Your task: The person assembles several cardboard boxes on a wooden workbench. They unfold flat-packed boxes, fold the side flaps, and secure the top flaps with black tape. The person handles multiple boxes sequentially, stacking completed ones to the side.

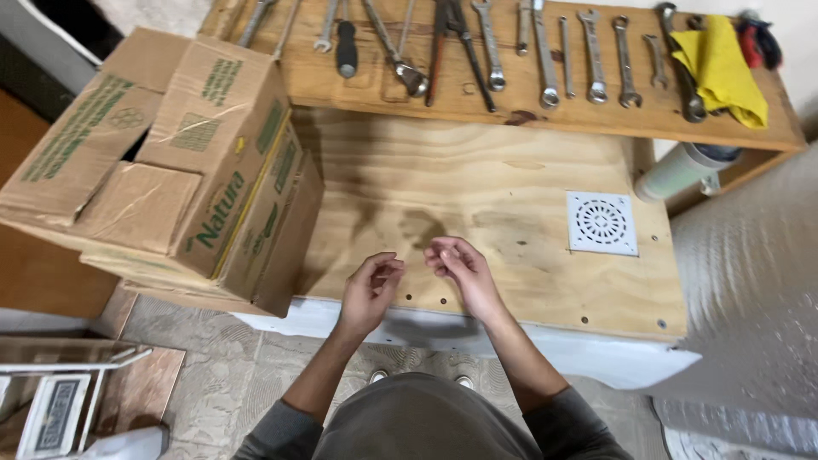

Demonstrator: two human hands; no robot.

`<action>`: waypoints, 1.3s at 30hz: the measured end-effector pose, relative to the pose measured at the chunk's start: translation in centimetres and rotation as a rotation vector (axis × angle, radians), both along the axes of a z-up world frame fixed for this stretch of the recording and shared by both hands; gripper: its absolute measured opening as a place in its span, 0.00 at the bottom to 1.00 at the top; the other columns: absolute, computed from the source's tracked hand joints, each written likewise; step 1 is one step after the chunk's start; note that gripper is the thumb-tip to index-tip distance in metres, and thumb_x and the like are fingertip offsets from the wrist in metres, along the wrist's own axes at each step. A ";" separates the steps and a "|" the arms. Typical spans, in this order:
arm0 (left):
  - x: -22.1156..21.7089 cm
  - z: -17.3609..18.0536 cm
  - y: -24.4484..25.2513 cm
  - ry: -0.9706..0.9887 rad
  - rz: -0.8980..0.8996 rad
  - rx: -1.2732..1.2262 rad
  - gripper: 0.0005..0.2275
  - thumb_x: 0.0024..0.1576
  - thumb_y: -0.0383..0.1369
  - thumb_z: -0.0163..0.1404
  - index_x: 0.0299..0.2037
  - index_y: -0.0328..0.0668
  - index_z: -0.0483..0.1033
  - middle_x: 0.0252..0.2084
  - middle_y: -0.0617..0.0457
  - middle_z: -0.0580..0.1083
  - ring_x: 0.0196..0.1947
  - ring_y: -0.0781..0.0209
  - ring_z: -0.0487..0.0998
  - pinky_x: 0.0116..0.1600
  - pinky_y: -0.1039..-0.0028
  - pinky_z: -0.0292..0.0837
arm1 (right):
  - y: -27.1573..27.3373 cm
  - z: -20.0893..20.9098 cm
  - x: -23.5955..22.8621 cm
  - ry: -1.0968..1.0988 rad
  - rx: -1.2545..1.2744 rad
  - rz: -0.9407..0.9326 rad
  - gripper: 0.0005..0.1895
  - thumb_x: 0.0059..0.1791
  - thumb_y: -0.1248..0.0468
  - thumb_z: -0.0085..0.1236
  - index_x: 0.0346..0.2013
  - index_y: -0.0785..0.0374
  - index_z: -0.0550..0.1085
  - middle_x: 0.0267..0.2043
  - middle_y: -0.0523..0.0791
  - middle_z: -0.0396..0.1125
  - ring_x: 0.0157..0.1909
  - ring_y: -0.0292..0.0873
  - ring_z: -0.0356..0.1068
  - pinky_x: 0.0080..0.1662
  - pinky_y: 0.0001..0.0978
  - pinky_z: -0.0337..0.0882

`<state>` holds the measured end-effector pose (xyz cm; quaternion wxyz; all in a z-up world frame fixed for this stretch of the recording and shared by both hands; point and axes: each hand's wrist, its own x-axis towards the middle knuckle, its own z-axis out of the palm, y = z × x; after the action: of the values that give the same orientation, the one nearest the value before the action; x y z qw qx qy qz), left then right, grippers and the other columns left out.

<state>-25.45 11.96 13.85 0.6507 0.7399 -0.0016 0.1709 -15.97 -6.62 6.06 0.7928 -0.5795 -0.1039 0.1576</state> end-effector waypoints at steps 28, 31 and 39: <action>3.7 -20.6 1.6 -0.058 0.203 1.318 0.38 0.54 0.65 0.44 0.68 0.46 0.67 0.70 0.39 0.65 0.72 0.39 0.62 0.69 0.40 0.54 | -11.0 -13.5 -0.2 -0.723 -1.632 -0.303 0.48 0.48 0.26 0.42 0.72 0.53 0.61 0.76 0.50 0.54 0.78 0.54 0.49 0.70 0.58 0.53; 3.8 -20.9 1.7 0.040 0.140 1.335 0.39 0.56 0.66 0.40 0.70 0.46 0.63 0.73 0.39 0.61 0.74 0.40 0.58 0.71 0.40 0.51 | -11.0 -13.5 -0.2 -0.699 -1.649 -0.280 0.48 0.48 0.26 0.41 0.73 0.52 0.60 0.76 0.50 0.53 0.78 0.53 0.49 0.70 0.57 0.52; 4.1 -20.9 1.7 0.225 0.026 1.363 0.40 0.58 0.66 0.36 0.74 0.47 0.56 0.77 0.40 0.54 0.77 0.40 0.50 0.73 0.41 0.46 | -11.1 -13.7 0.0 -0.671 -1.678 -0.232 0.49 0.49 0.26 0.37 0.74 0.53 0.58 0.78 0.49 0.51 0.79 0.53 0.46 0.71 0.57 0.50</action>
<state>-21.37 13.68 -7.02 0.0346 0.9970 -0.0320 0.0617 -16.02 -17.70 -7.69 0.0497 -0.9884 -0.1214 -0.0761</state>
